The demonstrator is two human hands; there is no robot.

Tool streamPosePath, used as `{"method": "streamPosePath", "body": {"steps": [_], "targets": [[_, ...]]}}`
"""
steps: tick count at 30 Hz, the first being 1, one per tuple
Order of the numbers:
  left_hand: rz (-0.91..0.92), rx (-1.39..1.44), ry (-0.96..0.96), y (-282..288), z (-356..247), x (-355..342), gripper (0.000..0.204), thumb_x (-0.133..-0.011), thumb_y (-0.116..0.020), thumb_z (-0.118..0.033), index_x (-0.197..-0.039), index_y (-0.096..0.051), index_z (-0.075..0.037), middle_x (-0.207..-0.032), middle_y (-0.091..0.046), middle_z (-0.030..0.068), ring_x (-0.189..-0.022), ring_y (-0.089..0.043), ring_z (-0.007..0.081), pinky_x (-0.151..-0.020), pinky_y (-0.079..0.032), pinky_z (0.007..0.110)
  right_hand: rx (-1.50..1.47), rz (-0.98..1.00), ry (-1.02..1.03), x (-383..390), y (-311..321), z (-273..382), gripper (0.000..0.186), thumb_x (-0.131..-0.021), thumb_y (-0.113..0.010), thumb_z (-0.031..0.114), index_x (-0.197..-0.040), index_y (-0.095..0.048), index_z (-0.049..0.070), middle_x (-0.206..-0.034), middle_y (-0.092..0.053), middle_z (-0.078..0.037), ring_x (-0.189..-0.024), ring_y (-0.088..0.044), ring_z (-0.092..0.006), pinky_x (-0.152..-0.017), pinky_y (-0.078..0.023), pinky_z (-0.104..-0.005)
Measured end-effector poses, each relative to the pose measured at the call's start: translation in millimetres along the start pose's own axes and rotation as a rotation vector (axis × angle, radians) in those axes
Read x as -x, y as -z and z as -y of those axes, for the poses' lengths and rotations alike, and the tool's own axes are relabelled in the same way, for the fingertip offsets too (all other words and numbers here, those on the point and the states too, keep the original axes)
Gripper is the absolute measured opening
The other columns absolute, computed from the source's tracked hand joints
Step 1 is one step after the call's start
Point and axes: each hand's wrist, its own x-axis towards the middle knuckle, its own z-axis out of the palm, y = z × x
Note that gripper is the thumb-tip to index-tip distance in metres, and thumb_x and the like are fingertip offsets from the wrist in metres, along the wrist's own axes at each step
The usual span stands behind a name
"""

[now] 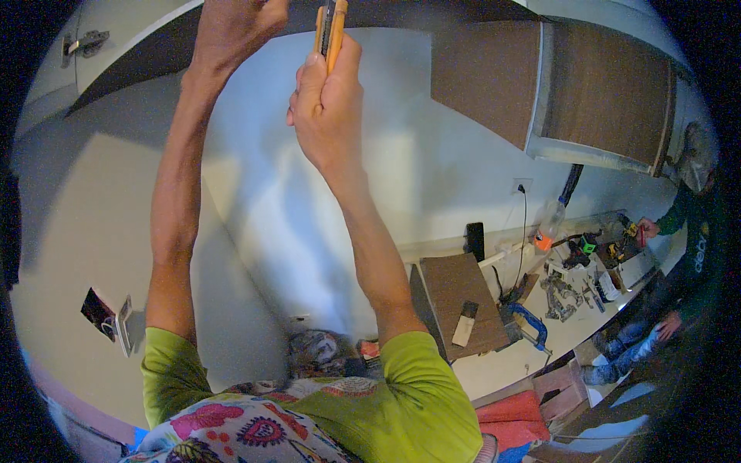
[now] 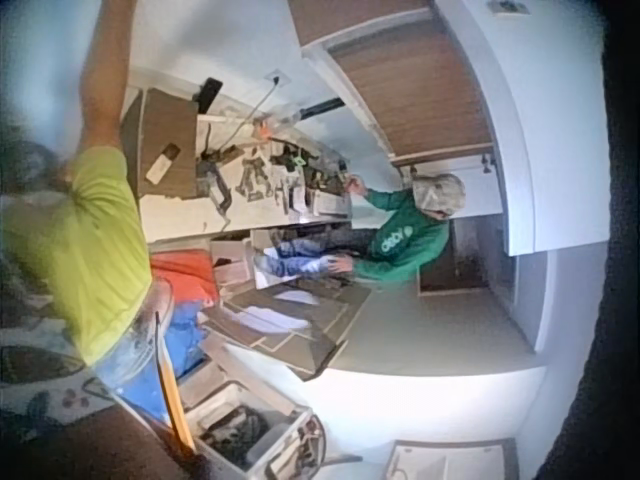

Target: The person trims a large sheet of wallpaper along the top edge of a wall using a utility knife. They then use a sanding block to smooth the cut edge and continue trimming along the wall's perimeter.

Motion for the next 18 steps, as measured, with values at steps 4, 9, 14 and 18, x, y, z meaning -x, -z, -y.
{"method": "streamPosePath", "body": {"steps": [4, 9, 14, 18], "targets": [[0.008, 0.012, 0.0, 3.4, 0.2, -0.6, 0.014, -0.078, -0.074, 0.002, -0.085, -0.067, -0.008, -0.084, -0.067, 0.0061, -0.087, -0.062, 0.0268, -0.082, -0.042, 0.041, -0.012, -0.006, -0.008, 4.1, -0.6, 2.2, 0.03, -0.11, -0.04, 0.02, -0.135, -0.038, 0.003, -0.076, -0.051, -0.003, -0.05, -0.05, -0.0087, -0.045, -0.047, -0.0272], [-0.031, -0.011, 0.026, 0.4, -5.3, -2.0, 0.014, -0.077, -0.073, 0.003, -0.085, -0.067, -0.008, -0.083, -0.067, 0.0069, -0.086, -0.063, 0.0273, -0.081, -0.043, 0.041, -0.016, -0.029, 0.045, 7.8, -2.0, -3.2, 0.028, -0.11, -0.04, 0.019, -0.133, -0.039, 0.004, -0.075, -0.05, -0.003, -0.05, -0.049, -0.0082, -0.045, -0.047, -0.0269], [-0.069, -0.036, 0.029, -3.5, -3.4, 2.0, 0.014, -0.076, -0.073, 0.002, -0.084, -0.067, -0.008, -0.083, -0.067, 0.0074, -0.085, -0.063, 0.0275, -0.081, -0.043, 0.041, -0.036, -0.039, 0.017, 11.1, -5.8, -1.3, 0.027, -0.111, -0.04, 0.019, -0.133, -0.039, 0.004, -0.075, -0.049, -0.003, -0.051, -0.048, -0.0078, -0.045, -0.046, -0.0264], [-0.05, -0.023, 0.035, -1.4, -4.5, -0.5, 0.014, -0.076, -0.073, 0.003, -0.083, -0.067, -0.008, -0.082, -0.067, 0.0076, -0.085, -0.063, 0.0275, -0.08, -0.042, 0.041, -0.082, -0.052, -0.008, 10.6, -8.6, 2.7, 0.024, -0.11, -0.04, 0.02, -0.126, -0.043, 0.002, -0.075, -0.046, 0.0, -0.054, -0.041, -0.0056, -0.049, -0.046, -0.0271]]}}
